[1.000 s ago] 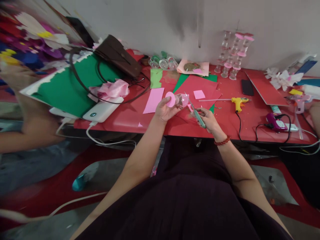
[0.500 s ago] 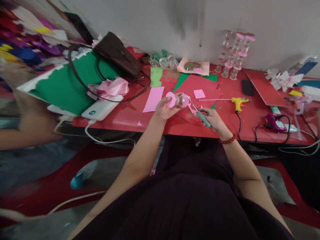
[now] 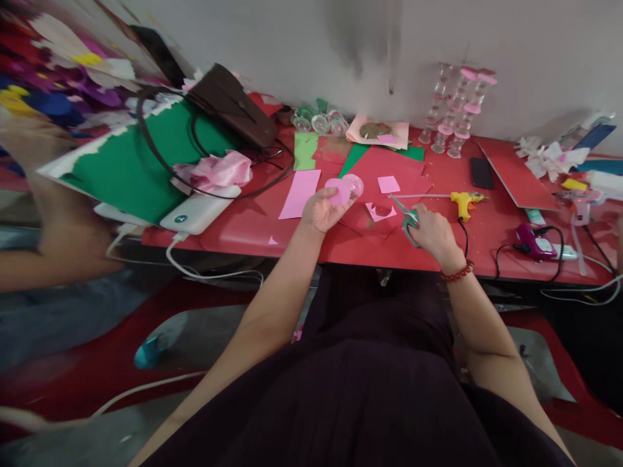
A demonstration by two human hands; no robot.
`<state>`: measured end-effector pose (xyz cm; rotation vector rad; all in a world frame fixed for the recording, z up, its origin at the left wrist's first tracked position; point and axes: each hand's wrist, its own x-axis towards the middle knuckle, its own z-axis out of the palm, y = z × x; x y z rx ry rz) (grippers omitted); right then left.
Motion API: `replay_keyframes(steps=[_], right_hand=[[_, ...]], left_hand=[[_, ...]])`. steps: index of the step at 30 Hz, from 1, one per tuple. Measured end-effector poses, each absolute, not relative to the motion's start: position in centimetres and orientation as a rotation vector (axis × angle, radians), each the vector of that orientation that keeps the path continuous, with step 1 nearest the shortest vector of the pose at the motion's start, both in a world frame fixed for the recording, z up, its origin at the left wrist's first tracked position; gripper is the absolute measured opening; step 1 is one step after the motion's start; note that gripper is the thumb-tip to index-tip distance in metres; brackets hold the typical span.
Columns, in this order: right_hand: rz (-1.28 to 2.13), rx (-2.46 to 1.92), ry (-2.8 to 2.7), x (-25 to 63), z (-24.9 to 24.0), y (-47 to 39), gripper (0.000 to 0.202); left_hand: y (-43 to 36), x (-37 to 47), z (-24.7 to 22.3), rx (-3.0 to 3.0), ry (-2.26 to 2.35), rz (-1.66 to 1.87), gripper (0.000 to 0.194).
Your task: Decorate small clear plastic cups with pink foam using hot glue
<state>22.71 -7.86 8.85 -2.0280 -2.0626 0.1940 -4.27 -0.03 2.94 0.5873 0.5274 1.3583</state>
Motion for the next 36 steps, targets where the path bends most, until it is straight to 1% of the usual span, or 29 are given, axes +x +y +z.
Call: replay_keyframes(steps=[2, 6, 12, 15, 19, 25, 26, 28, 30, 32, 34, 36], right_hand=[[0.039, -2.157, -2.153, 23.0, 9.1, -8.3, 0.045], [-0.053, -2.226, -2.240, 23.1, 9.2, -9.0, 0.041], [-0.137, -2.141, -2.223, 23.5, 8.4, -8.8, 0.038], [0.027, -1.949, -2.187, 23.0, 8.1, -8.1, 0.035], [0.339, -1.671, -2.131, 21.1, 7.9, -7.1, 0.023], [0.566, -1.458, -1.986, 17.9, 7.7, -7.2, 0.012], [0.618, -1.422, -1.942, 17.5, 7.5, -7.2, 0.011], [0.761, -1.362, -1.824, 16.7, 7.0, -7.0, 0.010], [0.957, -1.328, -1.657, 16.0, 6.5, -6.6, 0.016], [1.146, -1.301, -1.470, 15.4, 6.1, -6.1, 0.026], [1.255, -1.263, -1.330, 15.0, 5.7, -5.6, 0.037], [1.302, -1.215, -1.270, 14.6, 5.4, -5.3, 0.048]], left_hand=[[0.1, -4.3, 2.9, 0.565, 0.522, 1.367, 0.037], [0.4, -4.6, 2.5, 0.552, 0.490, 1.363, 0.052], [0.8, -5.1, 2.1, 0.520, 0.549, 1.281, 0.056], [1.1, -5.2, 1.8, 0.526, 0.549, 1.269, 0.056], [1.2, -5.4, 1.6, 0.549, 0.560, 1.264, 0.055], [-0.3, -5.0, 2.7, 0.669, 0.518, 1.381, 0.049], [-0.5, -4.8, 2.9, 0.706, 0.510, 1.404, 0.052], [-1.0, -4.3, 3.2, 0.808, 0.529, 1.447, 0.066], [-1.2, -3.7, 3.3, 0.936, 0.594, 1.496, 0.081], [-1.5, -3.2, 3.3, 1.082, 0.686, 1.519, 0.092], [-1.7, -2.9, 3.3, 1.219, 0.785, 1.506, 0.092], [-2.1, -2.7, 3.4, 1.317, 0.880, 1.507, 0.082]])
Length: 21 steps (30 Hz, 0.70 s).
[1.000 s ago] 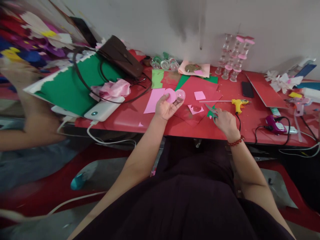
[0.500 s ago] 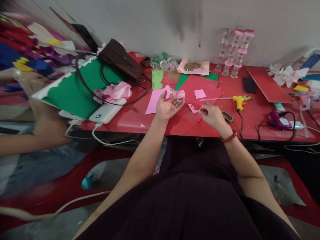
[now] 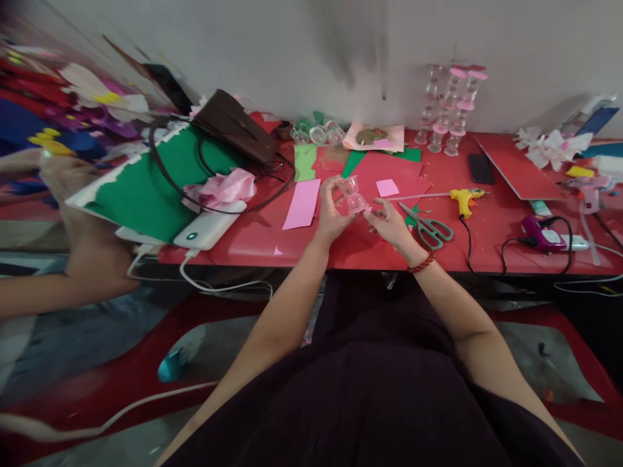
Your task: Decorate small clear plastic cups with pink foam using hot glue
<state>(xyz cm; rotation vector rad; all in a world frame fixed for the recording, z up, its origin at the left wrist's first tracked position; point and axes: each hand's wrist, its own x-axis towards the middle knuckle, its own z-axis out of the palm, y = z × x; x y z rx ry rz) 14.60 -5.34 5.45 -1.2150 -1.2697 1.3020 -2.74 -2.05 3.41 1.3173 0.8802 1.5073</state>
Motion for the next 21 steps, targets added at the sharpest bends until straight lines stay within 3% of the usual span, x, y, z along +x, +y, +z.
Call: replay_keyframes(steps=[6, 13, 18, 21], right_hand=[[1.366, -1.133, -1.253, 13.6, 4.4, -4.5, 0.062], [1.294, -1.185, -1.226, 12.4, 3.5, -2.9, 0.057], [1.283, -1.208, -1.147, 11.9, 3.0, -2.4, 0.046], [1.318, -1.186, -1.136, 11.9, 3.1, -2.4, 0.047]], left_hand=[[-2.1, -2.6, 2.4, 1.548, 0.922, 1.555, 0.057], [-1.9, -2.5, 1.8, 1.587, 0.945, 1.510, 0.054], [-2.2, -2.2, 2.4, 1.632, 0.927, 1.372, 0.040], [-2.6, -1.8, 2.8, 1.583, 0.892, 1.363, 0.044]])
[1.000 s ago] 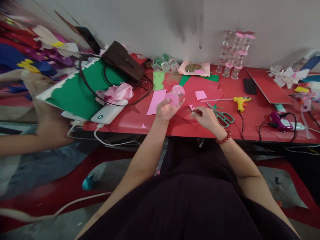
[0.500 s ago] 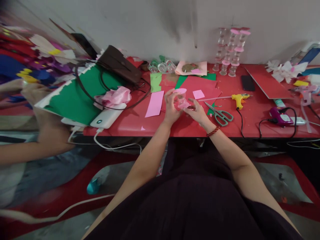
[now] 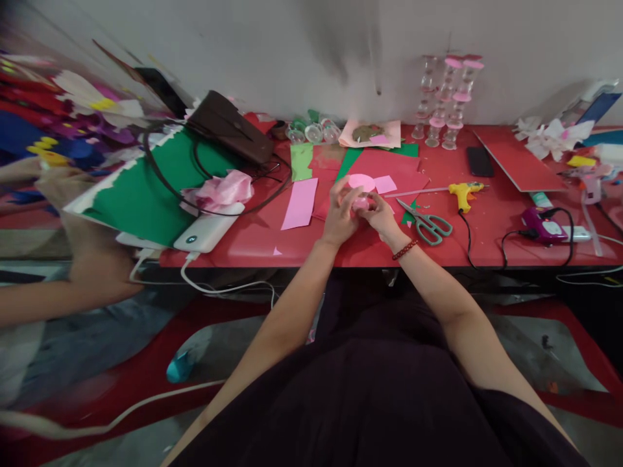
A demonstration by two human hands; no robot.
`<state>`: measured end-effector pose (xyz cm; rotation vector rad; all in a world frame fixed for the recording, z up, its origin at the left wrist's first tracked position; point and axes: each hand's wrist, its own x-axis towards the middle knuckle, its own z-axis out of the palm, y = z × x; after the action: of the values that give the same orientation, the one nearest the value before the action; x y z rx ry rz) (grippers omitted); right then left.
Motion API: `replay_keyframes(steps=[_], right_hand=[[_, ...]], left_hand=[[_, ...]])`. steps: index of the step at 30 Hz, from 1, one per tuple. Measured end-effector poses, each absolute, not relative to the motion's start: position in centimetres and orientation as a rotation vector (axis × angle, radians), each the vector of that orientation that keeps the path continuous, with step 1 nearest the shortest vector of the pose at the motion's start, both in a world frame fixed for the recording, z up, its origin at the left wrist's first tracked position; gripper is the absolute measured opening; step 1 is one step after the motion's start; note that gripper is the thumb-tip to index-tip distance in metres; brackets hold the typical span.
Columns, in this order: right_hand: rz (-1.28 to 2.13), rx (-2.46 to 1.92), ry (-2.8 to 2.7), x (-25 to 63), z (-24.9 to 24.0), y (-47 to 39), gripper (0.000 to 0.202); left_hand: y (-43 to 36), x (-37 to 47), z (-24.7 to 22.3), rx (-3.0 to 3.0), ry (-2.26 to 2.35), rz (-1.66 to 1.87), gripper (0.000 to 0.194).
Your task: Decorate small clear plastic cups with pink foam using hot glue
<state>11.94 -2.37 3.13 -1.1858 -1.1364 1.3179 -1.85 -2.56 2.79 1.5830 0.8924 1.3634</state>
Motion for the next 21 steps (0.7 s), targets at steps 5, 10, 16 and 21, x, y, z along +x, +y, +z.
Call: replay_keyframes(steps=[5, 10, 16, 21], right_hand=[[1.330, -1.142, -1.151, 12.7, 3.7, -2.1, 0.057], [1.295, -1.143, -1.201, 13.2, 3.7, -1.5, 0.062], [1.260, -1.102, -1.262, 12.9, 3.7, -1.2, 0.066], [1.300, -1.078, -1.312, 13.0, 4.1, -1.5, 0.067]], left_hand=[[-2.4, -2.0, 2.6, 1.438, 0.900, 1.502, 0.075], [-0.6, -2.6, 0.3, 1.404, 0.901, 1.455, 0.075], [1.4, -2.9, -1.5, 1.495, 0.887, 1.433, 0.073], [1.3, -3.0, -1.3, 1.500, 0.868, 1.432, 0.071]])
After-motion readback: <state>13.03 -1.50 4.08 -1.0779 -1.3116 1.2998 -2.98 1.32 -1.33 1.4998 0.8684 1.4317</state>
